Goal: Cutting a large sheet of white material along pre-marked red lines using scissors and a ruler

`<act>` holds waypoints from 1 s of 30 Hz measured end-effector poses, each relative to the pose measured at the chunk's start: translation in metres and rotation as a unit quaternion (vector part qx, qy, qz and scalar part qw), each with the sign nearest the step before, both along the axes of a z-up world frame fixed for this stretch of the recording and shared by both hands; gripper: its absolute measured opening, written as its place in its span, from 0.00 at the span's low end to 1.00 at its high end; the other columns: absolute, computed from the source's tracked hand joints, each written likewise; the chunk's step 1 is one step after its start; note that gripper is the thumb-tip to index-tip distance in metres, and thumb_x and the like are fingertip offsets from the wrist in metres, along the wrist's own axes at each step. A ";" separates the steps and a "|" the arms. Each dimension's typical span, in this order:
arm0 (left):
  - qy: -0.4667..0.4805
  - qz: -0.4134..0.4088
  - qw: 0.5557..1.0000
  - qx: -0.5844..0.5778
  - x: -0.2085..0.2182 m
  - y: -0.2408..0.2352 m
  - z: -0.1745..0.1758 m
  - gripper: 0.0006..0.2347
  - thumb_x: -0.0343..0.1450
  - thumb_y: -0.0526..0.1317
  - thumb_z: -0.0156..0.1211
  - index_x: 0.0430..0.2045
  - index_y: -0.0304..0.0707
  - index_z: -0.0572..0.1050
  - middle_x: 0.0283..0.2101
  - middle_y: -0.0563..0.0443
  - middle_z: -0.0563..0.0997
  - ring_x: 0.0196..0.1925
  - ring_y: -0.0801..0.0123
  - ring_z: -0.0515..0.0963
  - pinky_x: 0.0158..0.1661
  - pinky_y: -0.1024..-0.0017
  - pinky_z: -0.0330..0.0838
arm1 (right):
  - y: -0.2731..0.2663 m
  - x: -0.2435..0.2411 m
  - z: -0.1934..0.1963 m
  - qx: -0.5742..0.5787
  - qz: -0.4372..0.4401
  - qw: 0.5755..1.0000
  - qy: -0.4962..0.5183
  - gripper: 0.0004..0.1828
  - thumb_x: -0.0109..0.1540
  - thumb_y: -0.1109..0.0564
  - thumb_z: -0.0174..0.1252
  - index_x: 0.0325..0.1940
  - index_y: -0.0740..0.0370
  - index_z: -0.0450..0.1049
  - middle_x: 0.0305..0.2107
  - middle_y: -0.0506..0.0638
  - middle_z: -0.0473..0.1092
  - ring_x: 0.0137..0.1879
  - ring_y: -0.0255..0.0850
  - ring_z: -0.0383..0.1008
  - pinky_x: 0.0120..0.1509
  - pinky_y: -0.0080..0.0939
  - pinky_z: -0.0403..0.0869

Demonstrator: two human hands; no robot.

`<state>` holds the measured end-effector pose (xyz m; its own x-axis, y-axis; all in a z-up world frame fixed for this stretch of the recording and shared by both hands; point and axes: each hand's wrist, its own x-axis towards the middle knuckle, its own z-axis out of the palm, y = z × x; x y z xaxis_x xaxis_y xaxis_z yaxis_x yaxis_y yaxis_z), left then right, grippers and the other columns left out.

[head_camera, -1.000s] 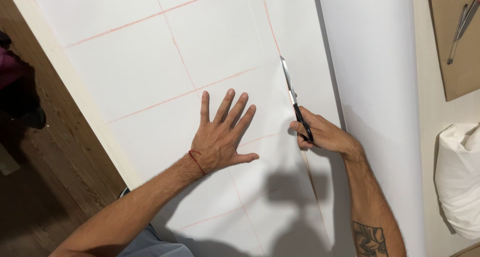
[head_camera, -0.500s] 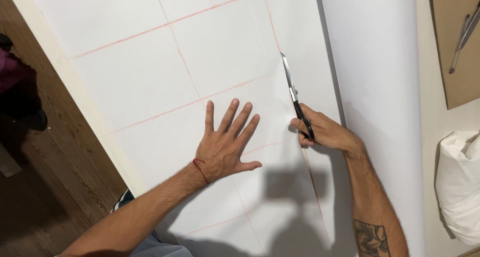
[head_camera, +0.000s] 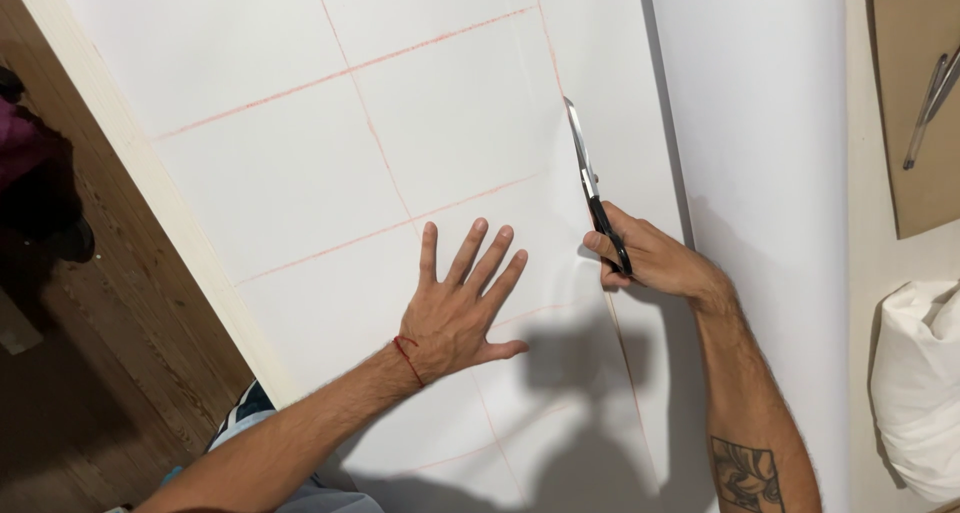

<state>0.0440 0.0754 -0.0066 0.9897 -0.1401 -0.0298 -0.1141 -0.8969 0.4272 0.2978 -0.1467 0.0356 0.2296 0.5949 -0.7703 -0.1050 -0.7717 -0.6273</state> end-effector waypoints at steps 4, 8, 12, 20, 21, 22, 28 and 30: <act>-0.003 0.002 1.000 -0.006 0.000 0.000 -0.002 0.52 0.72 0.80 0.57 0.88 0.49 0.56 0.92 0.41 0.48 0.94 0.40 0.38 0.80 0.11 0.27 | 0.009 0.006 0.002 0.002 -0.002 1.000 0.004 0.26 0.79 0.32 0.52 0.50 0.57 0.71 0.12 0.53 0.71 0.17 0.40 0.62 0.22 0.39 0.65; 0.010 -0.012 1.000 -0.005 0.001 0.004 0.002 0.52 0.71 0.78 0.63 0.88 0.49 0.55 0.92 0.40 0.47 0.94 0.38 0.38 0.79 0.10 0.28 | 0.025 0.013 0.013 0.007 -0.005 1.000 0.002 0.26 0.79 0.32 0.52 0.50 0.57 0.72 0.11 0.53 0.70 0.17 0.41 0.62 0.23 0.40 0.66; 0.013 -0.025 1.000 0.010 0.002 0.013 0.007 0.53 0.70 0.78 0.63 0.88 0.51 0.55 0.92 0.40 0.47 0.94 0.39 0.37 0.79 0.10 0.30 | 0.035 0.020 0.016 0.012 -0.007 1.000 -0.002 0.26 0.79 0.32 0.53 0.50 0.58 0.72 0.12 0.54 0.71 0.18 0.41 0.63 0.23 0.41 0.66; -0.037 -0.093 0.995 0.006 0.022 0.054 0.006 0.46 0.75 0.76 0.57 0.83 0.46 0.64 0.83 0.42 0.67 0.81 0.50 0.68 0.70 0.31 0.58 | 0.050 0.032 0.017 0.013 -0.004 1.000 -0.003 0.27 0.78 0.31 0.52 0.49 0.58 0.72 0.12 0.54 0.70 0.18 0.41 0.63 0.25 0.41 0.67; -0.037 -0.093 0.995 0.007 0.022 0.057 0.005 0.46 0.75 0.76 0.57 0.83 0.46 0.64 0.83 0.42 0.67 0.81 0.50 0.68 0.70 0.31 0.58 | 0.052 0.033 0.018 0.013 -0.005 1.000 -0.003 0.27 0.78 0.31 0.52 0.49 0.58 0.72 0.12 0.54 0.70 0.18 0.41 0.63 0.25 0.41 0.67; -0.042 -0.108 0.993 0.006 0.022 0.060 0.003 0.46 0.74 0.76 0.59 0.83 0.44 0.64 0.83 0.41 0.67 0.81 0.50 0.68 0.70 0.32 0.59 | 0.056 0.034 0.019 0.018 -0.010 1.000 -0.002 0.27 0.78 0.32 0.53 0.49 0.58 0.72 0.11 0.54 0.70 0.18 0.41 0.64 0.25 0.40 0.66; -0.044 -0.145 0.988 -0.008 0.029 0.074 0.004 0.45 0.74 0.75 0.59 0.82 0.43 0.65 0.82 0.41 0.69 0.79 0.51 0.68 0.69 0.37 0.59 | 0.068 0.047 0.015 0.023 -0.012 1.000 -0.006 0.27 0.78 0.32 0.53 0.49 0.59 0.72 0.11 0.54 0.69 0.18 0.40 0.63 0.24 0.41 0.66; -0.045 -0.154 0.987 -0.007 0.031 0.078 0.003 0.45 0.74 0.74 0.59 0.82 0.43 0.65 0.82 0.41 0.68 0.79 0.52 0.68 0.69 0.37 0.59 | 0.074 0.052 0.015 0.023 -0.011 1.000 -0.005 0.28 0.78 0.31 0.53 0.50 0.58 0.72 0.12 0.53 0.70 0.18 0.40 0.62 0.24 0.41 0.66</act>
